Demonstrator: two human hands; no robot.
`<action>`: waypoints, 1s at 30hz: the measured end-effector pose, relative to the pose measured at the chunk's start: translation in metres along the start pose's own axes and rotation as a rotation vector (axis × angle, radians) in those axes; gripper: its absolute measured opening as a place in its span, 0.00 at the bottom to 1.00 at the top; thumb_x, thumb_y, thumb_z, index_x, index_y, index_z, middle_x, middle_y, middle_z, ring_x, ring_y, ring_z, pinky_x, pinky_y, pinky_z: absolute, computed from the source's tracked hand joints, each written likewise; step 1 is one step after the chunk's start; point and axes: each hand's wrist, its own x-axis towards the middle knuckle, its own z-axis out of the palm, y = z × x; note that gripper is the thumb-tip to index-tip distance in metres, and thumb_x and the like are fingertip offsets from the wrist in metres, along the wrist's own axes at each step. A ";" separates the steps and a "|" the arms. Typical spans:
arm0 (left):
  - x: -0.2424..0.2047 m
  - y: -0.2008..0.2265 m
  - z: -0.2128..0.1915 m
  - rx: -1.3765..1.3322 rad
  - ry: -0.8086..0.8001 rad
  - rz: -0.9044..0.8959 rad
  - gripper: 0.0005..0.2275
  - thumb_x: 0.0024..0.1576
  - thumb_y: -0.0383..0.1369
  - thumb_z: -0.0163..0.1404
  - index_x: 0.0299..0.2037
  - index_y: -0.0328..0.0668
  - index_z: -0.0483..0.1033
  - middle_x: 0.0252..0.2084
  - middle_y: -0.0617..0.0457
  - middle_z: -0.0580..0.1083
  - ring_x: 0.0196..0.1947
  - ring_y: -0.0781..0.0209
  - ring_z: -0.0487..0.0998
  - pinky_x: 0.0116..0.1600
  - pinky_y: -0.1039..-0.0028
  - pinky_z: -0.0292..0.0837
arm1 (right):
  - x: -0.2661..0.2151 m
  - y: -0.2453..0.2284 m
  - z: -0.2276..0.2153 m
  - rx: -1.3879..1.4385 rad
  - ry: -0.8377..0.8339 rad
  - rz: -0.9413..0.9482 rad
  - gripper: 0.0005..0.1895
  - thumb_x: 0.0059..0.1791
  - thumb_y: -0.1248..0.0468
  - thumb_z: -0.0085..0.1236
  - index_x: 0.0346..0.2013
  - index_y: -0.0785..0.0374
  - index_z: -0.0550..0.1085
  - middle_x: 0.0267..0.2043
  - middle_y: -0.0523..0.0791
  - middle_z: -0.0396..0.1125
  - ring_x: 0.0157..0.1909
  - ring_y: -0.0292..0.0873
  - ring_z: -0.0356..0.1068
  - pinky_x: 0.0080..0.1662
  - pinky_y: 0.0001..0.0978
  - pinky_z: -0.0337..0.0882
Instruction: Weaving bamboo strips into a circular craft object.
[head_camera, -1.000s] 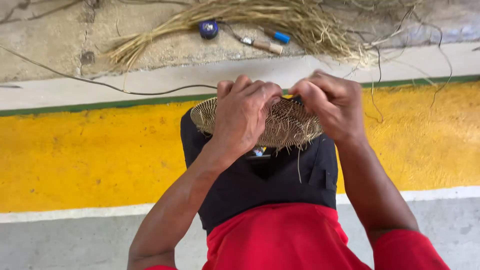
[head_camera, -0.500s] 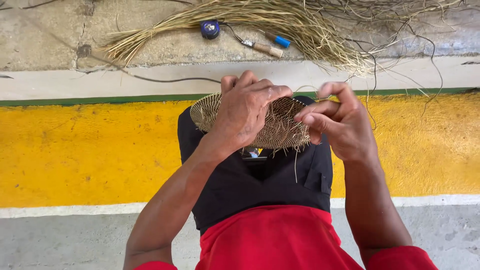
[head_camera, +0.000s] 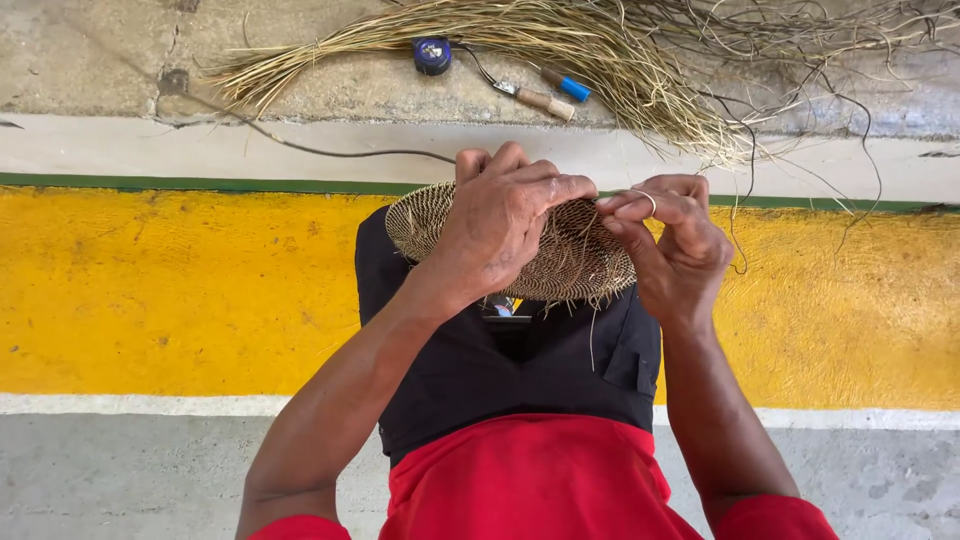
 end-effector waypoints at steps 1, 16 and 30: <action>-0.001 0.000 0.001 0.003 0.001 0.008 0.16 0.58 0.25 0.52 0.54 0.59 0.80 0.40 0.65 0.77 0.43 0.62 0.70 0.53 0.64 0.55 | -0.002 0.001 0.000 0.034 -0.002 0.009 0.13 0.50 0.76 0.67 0.42 0.60 0.74 0.45 0.41 0.75 0.52 0.36 0.67 0.58 0.30 0.68; 0.000 -0.001 0.001 0.003 0.022 0.016 0.16 0.58 0.26 0.52 0.54 0.59 0.79 0.39 0.64 0.77 0.42 0.62 0.71 0.52 0.65 0.55 | -0.001 0.004 0.007 0.126 0.009 0.016 0.12 0.51 0.77 0.66 0.43 0.60 0.74 0.45 0.41 0.74 0.52 0.36 0.69 0.57 0.29 0.71; -0.007 0.002 -0.004 -0.005 0.036 0.069 0.17 0.58 0.26 0.53 0.56 0.59 0.78 0.39 0.64 0.77 0.44 0.62 0.71 0.53 0.63 0.55 | 0.012 0.014 -0.013 -0.319 -0.100 -0.081 0.11 0.44 0.67 0.73 0.40 0.56 0.81 0.41 0.44 0.70 0.47 0.43 0.66 0.52 0.35 0.65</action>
